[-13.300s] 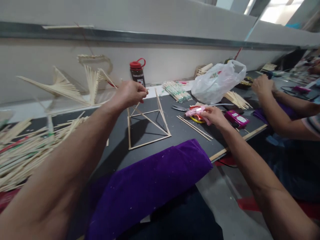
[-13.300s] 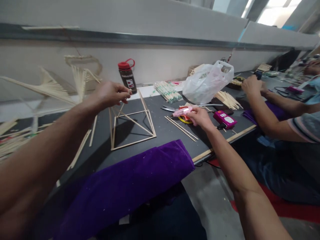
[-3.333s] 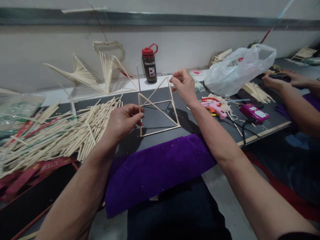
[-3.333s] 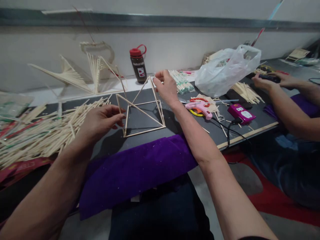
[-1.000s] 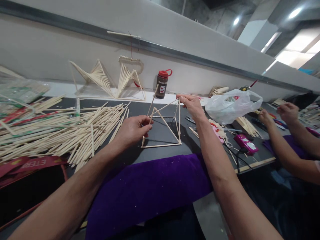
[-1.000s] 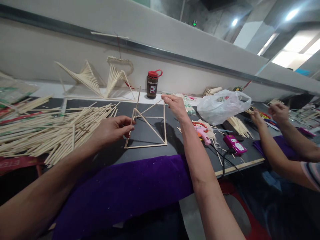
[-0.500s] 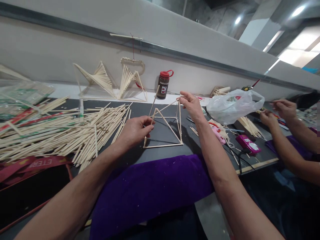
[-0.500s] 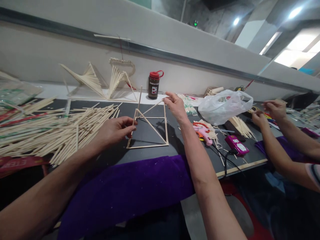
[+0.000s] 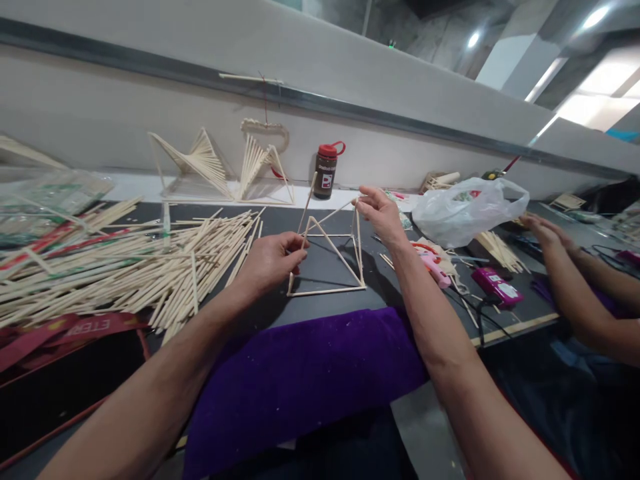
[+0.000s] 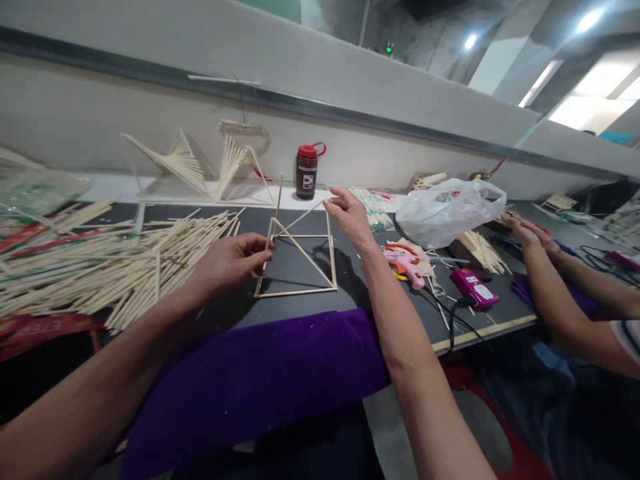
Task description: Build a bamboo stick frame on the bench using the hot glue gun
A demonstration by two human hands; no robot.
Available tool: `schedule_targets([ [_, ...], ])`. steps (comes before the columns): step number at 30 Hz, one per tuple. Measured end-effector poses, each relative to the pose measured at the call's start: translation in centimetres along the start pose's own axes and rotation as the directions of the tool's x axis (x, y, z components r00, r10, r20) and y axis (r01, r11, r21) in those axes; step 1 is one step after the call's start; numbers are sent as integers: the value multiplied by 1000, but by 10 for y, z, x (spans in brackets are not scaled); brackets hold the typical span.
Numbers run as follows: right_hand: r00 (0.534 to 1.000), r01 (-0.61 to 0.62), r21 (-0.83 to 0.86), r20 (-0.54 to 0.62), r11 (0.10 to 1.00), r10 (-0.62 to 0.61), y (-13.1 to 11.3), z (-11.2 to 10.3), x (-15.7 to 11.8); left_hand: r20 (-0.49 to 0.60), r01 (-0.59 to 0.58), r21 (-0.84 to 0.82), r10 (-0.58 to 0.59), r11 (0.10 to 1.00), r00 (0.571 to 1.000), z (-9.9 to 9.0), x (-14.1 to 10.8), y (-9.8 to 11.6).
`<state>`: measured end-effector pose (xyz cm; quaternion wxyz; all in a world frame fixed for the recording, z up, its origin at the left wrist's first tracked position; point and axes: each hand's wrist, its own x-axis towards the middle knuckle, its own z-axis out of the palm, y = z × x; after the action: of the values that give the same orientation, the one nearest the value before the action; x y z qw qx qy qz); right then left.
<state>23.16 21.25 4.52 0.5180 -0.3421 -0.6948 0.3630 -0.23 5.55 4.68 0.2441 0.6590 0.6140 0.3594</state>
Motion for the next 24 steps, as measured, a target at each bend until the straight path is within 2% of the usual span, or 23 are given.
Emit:
schedule_targets([
  [9,999,-41,-53,11,998,42,-2,-1,0,-14,4,-36,-4,999,1000,3,0,0],
  [24,997,71,-196,33,978,-66,25,-20,5,-52,57,-95,-62,994,997,10,3,1],
])
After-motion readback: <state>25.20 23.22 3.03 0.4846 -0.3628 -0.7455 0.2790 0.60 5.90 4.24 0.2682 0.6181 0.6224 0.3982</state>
